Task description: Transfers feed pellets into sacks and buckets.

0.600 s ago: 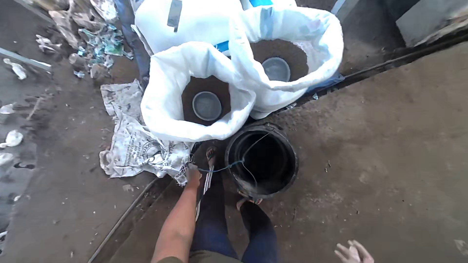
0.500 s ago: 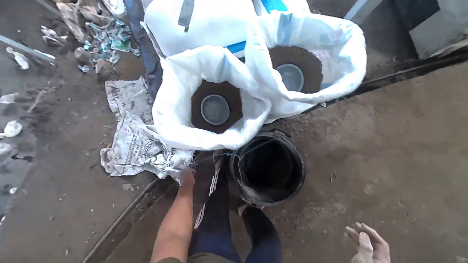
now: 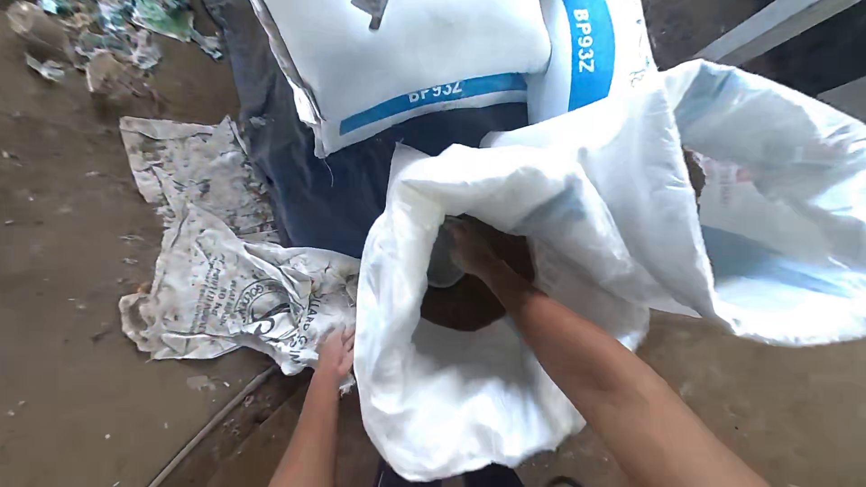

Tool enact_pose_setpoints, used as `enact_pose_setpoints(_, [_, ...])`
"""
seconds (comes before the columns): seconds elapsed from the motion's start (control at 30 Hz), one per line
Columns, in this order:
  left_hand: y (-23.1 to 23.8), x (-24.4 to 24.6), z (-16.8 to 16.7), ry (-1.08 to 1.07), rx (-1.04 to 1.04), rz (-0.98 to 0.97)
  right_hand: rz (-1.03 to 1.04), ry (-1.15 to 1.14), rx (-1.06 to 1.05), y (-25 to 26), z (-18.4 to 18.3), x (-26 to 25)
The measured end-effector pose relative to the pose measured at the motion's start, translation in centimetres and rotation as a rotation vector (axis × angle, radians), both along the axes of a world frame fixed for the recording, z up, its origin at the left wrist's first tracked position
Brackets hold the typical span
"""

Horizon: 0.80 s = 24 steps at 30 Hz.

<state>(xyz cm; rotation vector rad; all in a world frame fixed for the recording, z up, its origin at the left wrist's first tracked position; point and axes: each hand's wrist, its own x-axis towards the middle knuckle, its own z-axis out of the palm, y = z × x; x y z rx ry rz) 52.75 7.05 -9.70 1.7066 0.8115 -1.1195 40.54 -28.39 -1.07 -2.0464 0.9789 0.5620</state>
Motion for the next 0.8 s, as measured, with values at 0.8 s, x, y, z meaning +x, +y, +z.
enact_pose_setpoints(0.8, [-9.8,-1.4,27.1,-0.409,-0.486,-0.800,-0.013,0.373,0.064,-3.9,-1.1,2.8])
